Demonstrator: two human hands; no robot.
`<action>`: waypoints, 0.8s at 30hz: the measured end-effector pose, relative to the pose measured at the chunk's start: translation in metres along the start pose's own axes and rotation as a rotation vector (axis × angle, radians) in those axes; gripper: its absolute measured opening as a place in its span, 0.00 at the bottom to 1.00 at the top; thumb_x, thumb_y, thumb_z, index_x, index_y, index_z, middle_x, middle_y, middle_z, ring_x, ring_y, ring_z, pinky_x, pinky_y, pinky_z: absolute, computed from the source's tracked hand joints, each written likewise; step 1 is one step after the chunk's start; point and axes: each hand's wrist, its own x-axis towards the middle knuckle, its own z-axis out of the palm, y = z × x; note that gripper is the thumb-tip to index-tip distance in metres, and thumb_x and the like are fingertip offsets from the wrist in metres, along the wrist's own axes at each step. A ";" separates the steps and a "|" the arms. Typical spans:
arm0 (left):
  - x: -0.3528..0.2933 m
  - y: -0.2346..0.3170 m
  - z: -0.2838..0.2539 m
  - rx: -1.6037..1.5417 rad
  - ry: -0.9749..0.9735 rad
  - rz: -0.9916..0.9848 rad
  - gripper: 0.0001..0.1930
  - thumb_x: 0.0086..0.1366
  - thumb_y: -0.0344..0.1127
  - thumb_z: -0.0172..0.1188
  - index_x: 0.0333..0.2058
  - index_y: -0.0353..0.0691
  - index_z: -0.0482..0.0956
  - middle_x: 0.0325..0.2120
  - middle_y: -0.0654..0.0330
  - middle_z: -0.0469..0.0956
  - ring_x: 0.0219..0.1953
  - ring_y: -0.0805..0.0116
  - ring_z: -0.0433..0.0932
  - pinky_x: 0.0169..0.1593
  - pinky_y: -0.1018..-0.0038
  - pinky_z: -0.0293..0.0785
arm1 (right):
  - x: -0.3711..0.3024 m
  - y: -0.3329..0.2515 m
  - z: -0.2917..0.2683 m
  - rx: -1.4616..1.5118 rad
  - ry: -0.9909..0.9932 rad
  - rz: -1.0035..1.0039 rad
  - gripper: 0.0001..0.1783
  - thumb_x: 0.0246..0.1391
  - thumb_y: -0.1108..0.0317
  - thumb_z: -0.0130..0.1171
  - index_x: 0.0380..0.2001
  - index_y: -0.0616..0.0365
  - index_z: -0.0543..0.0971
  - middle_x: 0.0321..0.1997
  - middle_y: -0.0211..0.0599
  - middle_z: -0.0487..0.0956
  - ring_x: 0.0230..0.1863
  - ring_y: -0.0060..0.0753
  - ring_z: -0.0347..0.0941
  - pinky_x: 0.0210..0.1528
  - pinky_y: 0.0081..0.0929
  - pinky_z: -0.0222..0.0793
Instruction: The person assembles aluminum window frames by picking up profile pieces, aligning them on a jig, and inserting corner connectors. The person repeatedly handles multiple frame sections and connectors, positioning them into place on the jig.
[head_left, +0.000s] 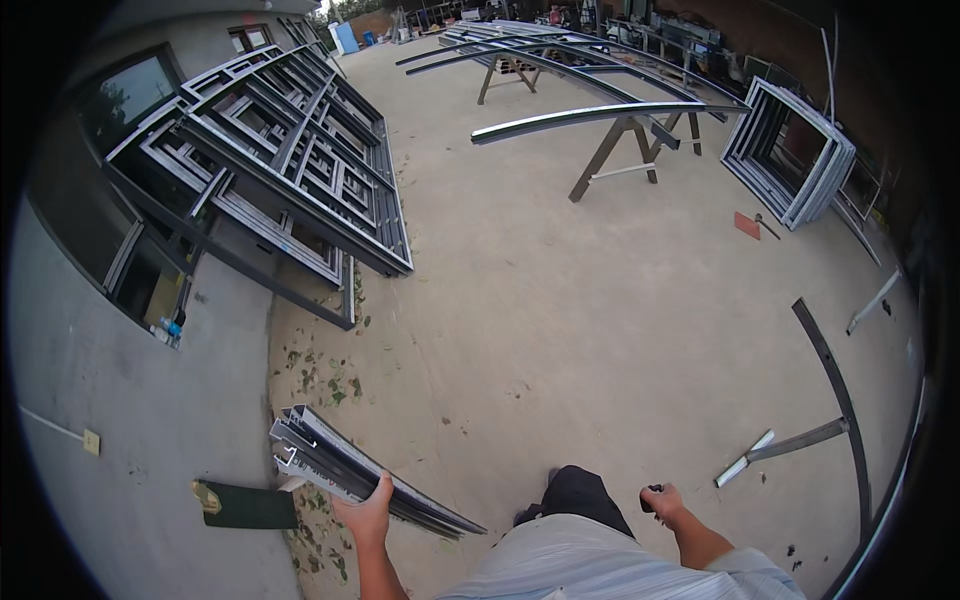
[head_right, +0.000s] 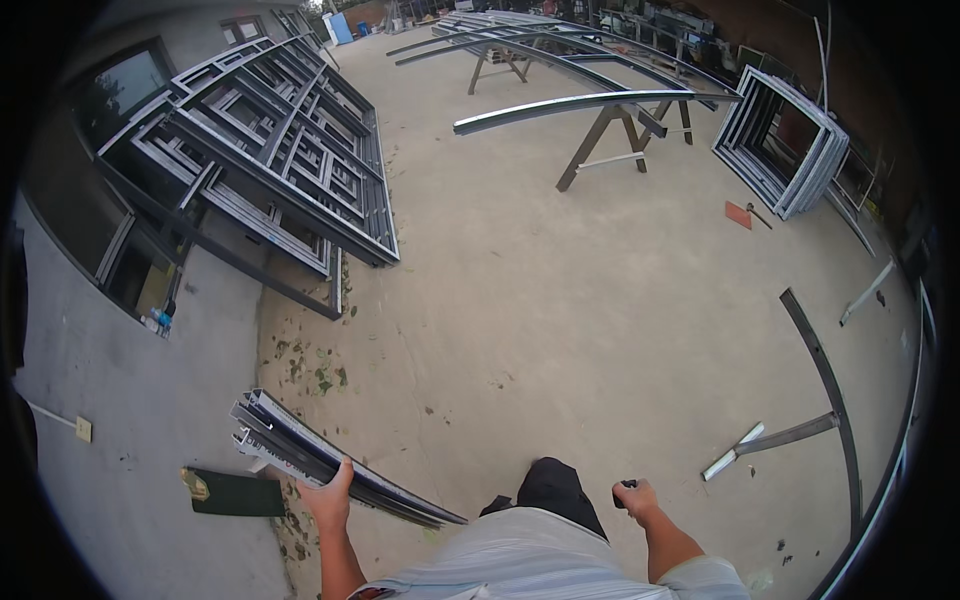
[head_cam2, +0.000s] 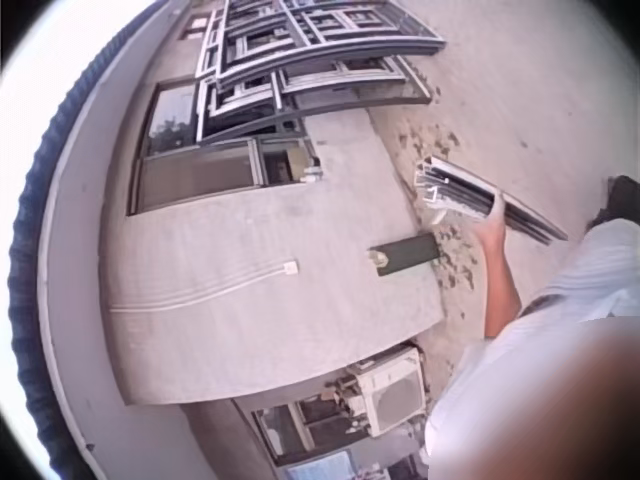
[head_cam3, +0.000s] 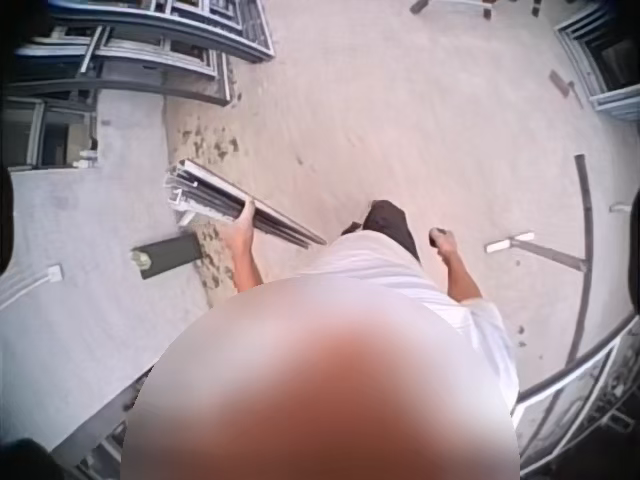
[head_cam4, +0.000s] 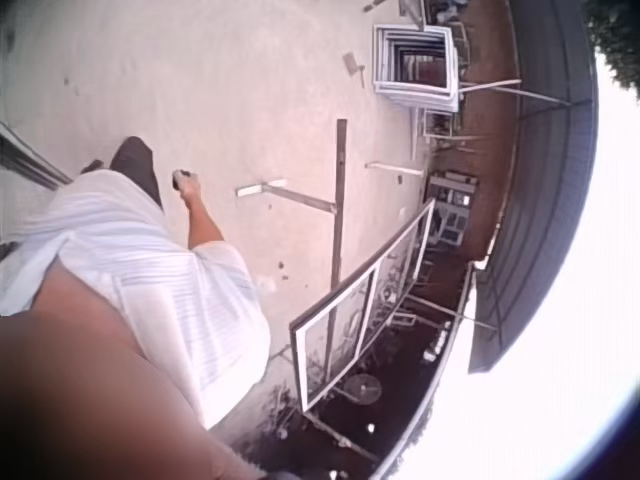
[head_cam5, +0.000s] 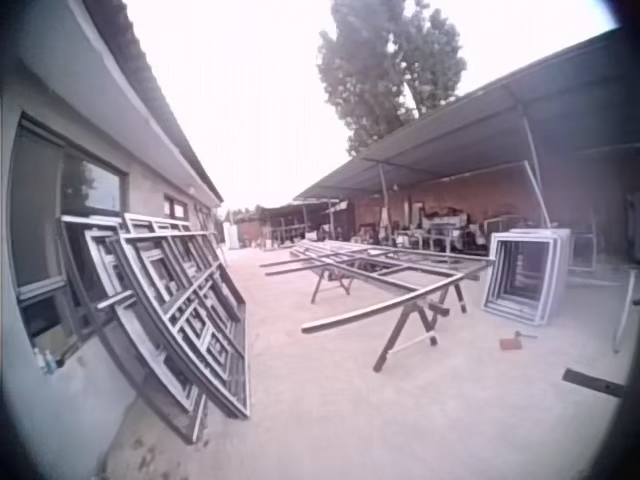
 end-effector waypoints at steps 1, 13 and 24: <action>0.004 -0.005 0.006 0.004 0.000 -0.015 0.22 0.57 0.25 0.78 0.48 0.30 0.80 0.42 0.58 0.85 0.40 0.69 0.84 0.50 0.71 0.81 | 0.006 -0.003 -0.002 0.007 0.019 -0.028 0.39 0.49 0.43 0.70 0.51 0.69 0.78 0.36 0.50 0.85 0.28 0.41 0.81 0.31 0.38 0.78; 0.346 0.043 0.238 -0.044 0.103 0.133 0.28 0.57 0.26 0.79 0.54 0.27 0.77 0.47 0.54 0.82 0.46 0.65 0.83 0.55 0.67 0.81 | 0.174 -0.546 0.020 -0.009 0.040 -0.579 0.36 0.52 0.42 0.68 0.48 0.65 0.79 0.40 0.52 0.86 0.43 0.46 0.85 0.50 0.39 0.79; 0.628 0.048 0.418 -0.110 -0.075 0.068 0.16 0.57 0.25 0.78 0.42 0.32 0.83 0.37 0.62 0.85 0.37 0.72 0.83 0.46 0.72 0.81 | 0.198 -0.906 0.030 0.091 0.060 -0.896 0.33 0.54 0.45 0.69 0.48 0.64 0.77 0.39 0.50 0.85 0.41 0.44 0.84 0.47 0.39 0.79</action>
